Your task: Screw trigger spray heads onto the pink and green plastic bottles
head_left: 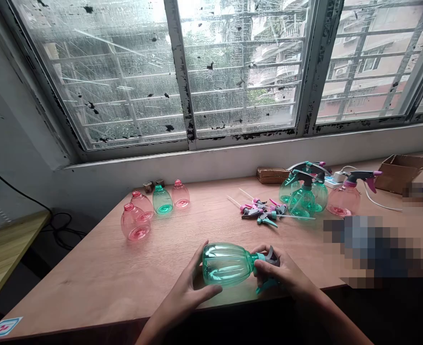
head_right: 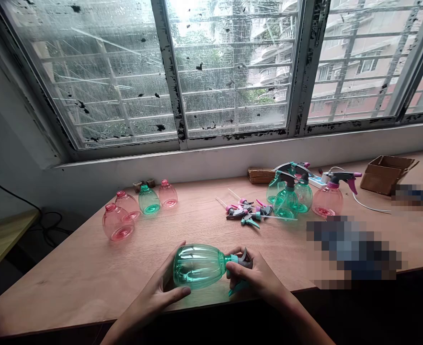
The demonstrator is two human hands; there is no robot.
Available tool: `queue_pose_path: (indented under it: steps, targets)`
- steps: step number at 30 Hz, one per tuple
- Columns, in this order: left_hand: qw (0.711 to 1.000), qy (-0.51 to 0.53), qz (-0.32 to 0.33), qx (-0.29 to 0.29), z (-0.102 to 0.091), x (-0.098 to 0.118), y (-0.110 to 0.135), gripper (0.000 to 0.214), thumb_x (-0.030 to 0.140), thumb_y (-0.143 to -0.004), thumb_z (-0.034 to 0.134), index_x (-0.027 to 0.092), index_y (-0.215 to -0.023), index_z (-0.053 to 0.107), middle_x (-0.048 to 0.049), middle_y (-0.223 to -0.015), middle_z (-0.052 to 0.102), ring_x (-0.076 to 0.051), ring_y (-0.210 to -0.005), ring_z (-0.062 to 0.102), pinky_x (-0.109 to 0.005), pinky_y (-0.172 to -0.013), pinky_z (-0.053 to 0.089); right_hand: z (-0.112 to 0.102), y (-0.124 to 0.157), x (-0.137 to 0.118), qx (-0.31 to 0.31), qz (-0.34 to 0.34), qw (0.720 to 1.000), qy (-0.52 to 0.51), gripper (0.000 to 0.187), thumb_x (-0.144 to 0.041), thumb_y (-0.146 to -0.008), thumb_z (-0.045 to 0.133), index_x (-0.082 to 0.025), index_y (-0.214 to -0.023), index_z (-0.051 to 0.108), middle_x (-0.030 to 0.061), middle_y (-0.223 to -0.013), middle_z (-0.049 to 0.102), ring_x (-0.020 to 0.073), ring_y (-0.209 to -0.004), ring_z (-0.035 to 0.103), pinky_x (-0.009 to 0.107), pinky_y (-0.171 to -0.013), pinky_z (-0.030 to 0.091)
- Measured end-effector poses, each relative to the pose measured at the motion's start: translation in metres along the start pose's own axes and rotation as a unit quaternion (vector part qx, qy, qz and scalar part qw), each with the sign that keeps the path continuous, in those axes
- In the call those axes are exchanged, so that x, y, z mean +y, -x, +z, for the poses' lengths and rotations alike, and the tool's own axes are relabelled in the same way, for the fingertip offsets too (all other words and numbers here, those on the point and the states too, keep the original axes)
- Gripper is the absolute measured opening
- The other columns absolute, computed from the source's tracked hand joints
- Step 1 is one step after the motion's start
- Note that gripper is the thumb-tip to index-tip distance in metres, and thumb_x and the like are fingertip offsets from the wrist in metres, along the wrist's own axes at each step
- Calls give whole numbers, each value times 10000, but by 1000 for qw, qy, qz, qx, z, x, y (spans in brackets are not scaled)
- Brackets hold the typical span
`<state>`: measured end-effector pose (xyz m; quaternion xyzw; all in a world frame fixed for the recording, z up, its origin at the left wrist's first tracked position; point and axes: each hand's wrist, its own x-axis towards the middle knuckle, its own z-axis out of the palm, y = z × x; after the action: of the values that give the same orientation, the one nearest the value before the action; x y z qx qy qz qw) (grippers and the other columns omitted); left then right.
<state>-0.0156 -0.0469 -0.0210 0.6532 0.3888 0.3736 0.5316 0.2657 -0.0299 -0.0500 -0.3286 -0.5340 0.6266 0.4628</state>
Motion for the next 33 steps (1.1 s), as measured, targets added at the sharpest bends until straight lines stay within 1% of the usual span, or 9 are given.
queue_pose_path:
  steps: [3, 5, 9, 15, 19, 23, 26, 30, 33]
  targets:
    - [999, 38, 15, 0, 4, 3, 0, 968, 261, -821, 805, 333, -1569, 196, -69, -1571, 394, -316, -1439, 369, -495, -1201, 316, 1, 0, -1, 3, 6, 1000, 1, 404, -460, -816, 790, -168, -1024, 604, 14, -719, 725, 178, -623, 681, 299, -620, 551]
    - [998, 58, 24, 1, 6, 3, 0, 969, 248, -817, 808, 324, -1567, 200, -86, -1542, 430, -322, -1422, 395, -498, -1192, 329, 1, 0, -3, 7, 7, 1000, 2, 408, -468, -813, 790, -172, -1024, 606, 13, -718, 724, 179, -622, 679, 304, -627, 551]
    - [998, 64, 28, -2, 6, 3, -1, 955, 230, -818, 813, 328, -1556, 216, -95, -1539, 428, -331, -1402, 422, -493, -1176, 353, 2, 0, -4, 11, 6, 1000, 8, 409, -478, -809, 789, -175, -1015, 609, 14, -720, 724, 181, -619, 679, 306, -626, 551]
    - [998, 58, 26, 12, 6, 2, 0, 944, 244, -804, 831, 340, -1541, 249, -96, -1559, 392, -335, -1364, 462, -484, -1139, 404, 1, -2, -1, 4, -2, 1000, 5, 383, -453, -835, 774, -167, -1021, 601, 18, -726, 723, 174, -618, 679, 295, -613, 547]
    - [997, 77, 9, 11, 4, -3, 0, 1028, 275, -787, 849, 336, -1568, 184, -93, -1602, 328, -329, -1419, 392, -479, -1176, 357, 1, -1, -1, 5, -2, 1000, 2, 377, -444, -840, 772, -162, -1023, 600, 22, -727, 722, 173, -623, 678, 293, -614, 544]
    - [995, 95, 18, -32, 4, -4, -1, 945, 291, -840, 801, 316, -1572, 205, -85, -1583, 374, -318, -1452, 348, -481, -1209, 309, 1, -1, -2, 7, 2, 1000, 0, 383, -448, -839, 770, -159, -1023, 599, 25, -734, 720, 178, -627, 681, 302, -620, 546]
    - [997, 73, 30, -20, 4, -2, -1, 940, 265, -857, 783, 358, -1571, 178, -57, -1626, 296, -319, -1483, 287, -489, -1225, 269, 1, 0, -3, 3, 1, 1000, 0, 394, -455, -835, 772, -159, -1026, 595, 23, -729, 715, 184, -628, 681, 313, -624, 547]
    - [997, 62, 27, -37, 3, 0, 0, 1005, 278, -854, 789, 350, -1581, 99, -88, -1619, 309, -330, -1478, 300, -518, -1223, 255, 1, 0, -2, 2, 1, 1000, -1, 398, -456, -835, 772, -161, -1034, 594, 18, -724, 709, 182, -625, 676, 315, -623, 546]
    - [998, 49, 20, -28, 2, -2, 1, 998, 342, -838, 804, 317, -1583, 141, -79, -1633, 280, -323, -1495, 261, -511, -1245, 196, 1, 0, -1, 4, 8, 1000, 3, 413, -473, -814, 786, -168, -1020, 599, 13, -713, 711, 186, -628, 679, 317, -630, 549]
